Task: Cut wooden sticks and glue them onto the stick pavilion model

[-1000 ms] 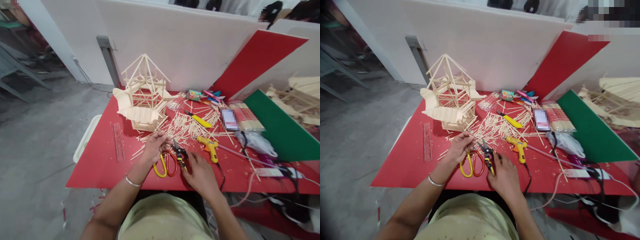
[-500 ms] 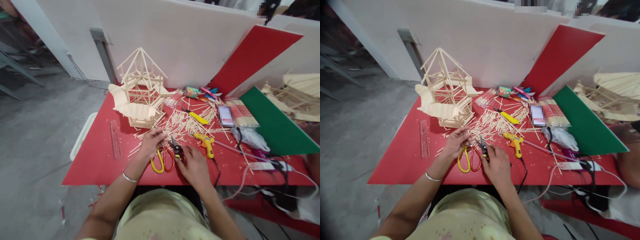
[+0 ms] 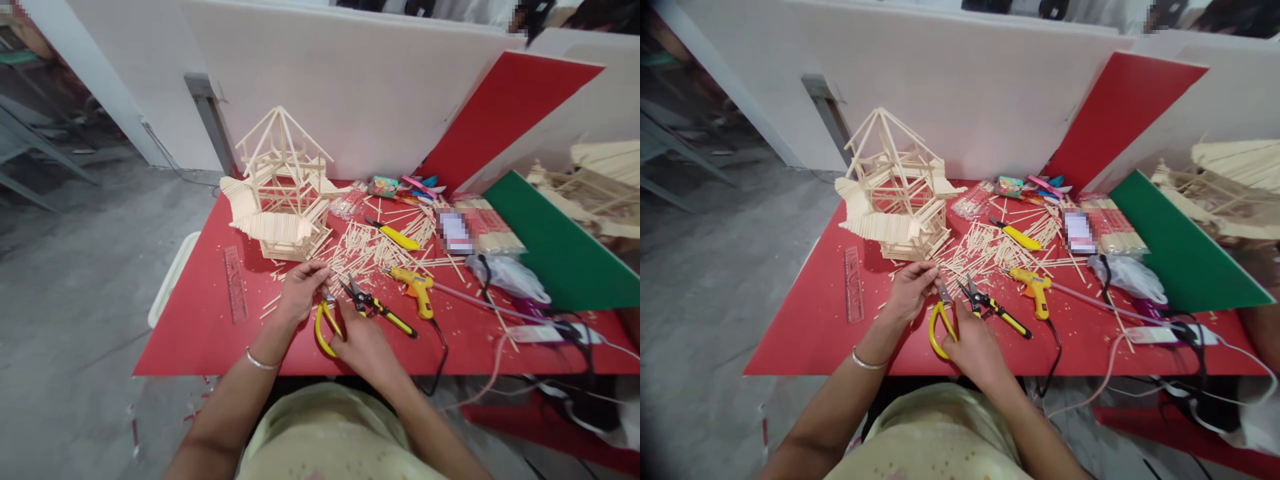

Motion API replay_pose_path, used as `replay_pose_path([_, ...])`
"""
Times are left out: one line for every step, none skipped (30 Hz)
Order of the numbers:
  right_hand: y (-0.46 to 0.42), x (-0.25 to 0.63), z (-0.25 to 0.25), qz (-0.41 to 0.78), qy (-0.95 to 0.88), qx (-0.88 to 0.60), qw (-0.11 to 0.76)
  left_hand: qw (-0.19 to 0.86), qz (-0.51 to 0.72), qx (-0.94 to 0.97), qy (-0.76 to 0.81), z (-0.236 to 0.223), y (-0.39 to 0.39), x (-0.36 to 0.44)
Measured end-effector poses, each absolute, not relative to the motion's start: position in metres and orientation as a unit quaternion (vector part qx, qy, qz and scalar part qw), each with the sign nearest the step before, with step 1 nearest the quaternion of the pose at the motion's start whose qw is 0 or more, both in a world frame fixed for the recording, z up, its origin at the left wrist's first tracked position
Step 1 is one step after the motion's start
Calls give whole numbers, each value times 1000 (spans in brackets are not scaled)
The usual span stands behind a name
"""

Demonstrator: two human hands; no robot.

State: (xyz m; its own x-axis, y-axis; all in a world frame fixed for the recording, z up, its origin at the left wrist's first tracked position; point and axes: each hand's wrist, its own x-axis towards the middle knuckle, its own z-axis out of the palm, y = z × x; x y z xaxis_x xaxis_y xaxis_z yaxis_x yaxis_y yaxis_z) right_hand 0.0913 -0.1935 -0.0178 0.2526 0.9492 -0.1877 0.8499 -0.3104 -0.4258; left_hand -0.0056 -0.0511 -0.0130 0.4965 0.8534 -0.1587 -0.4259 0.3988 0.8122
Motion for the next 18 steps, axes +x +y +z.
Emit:
replay_pose_path([-199,97,-18,234,-560,-780,148,783,411,364,294,-12,-51,-6])
replay_pose_path([-206,103,-19,255,-544,-779,178,781,413,363,295,-11,-51,-6])
replay_pose_path([-211,108,-18,266,-527,-781,205,779,416,364,296,-11,-50,-7])
replay_pose_path([-216,112,-18,267,-512,-783,232,778,417,365,297,-10,-50,-7])
replay_pose_path([-220,115,-17,260,-501,-784,260,777,417,367,295,-11,-50,-7])
replay_pose_path([-222,118,-15,247,-495,-783,286,778,414,371,292,-11,-50,-8])
replay_pose_path([-223,121,-12,230,-494,-780,309,780,410,375,288,-11,-51,-8])
replay_pose_path([-222,123,-9,210,-499,-776,323,781,405,382,283,-12,-51,-8])
replay_pose_path([-220,125,-5,187,-510,-775,325,780,400,393,277,-12,-52,-8])
replay_pose_path([-216,127,0,163,-523,-776,313,777,395,408,271,-13,-53,-8])
replay_pose_path([-213,129,5,140,-538,-779,290,771,392,425,265,-14,-54,-8])
replay_pose_path([-209,130,9,119,-553,-783,259,763,391,444,261,-14,-54,-8])
replay_pose_path([-205,131,13,100,-566,-786,227,753,391,462,257,-14,-55,-8])
replay_pose_path([-203,132,17,84,-577,-788,197,742,392,481,255,-14,-55,-8])
replay_pose_path([-200,133,19,69,-586,-789,170,730,393,498,255,-14,-55,-8])
replay_pose_path([-199,133,21,55,-593,-789,150,718,395,513,254,-13,-56,-8])
replay_pose_path([-197,134,22,44,-599,-788,137,708,396,526,254,-12,-56,-8])
replay_pose_path([-197,134,23,37,-603,-786,130,701,395,537,255,-11,-57,-8])
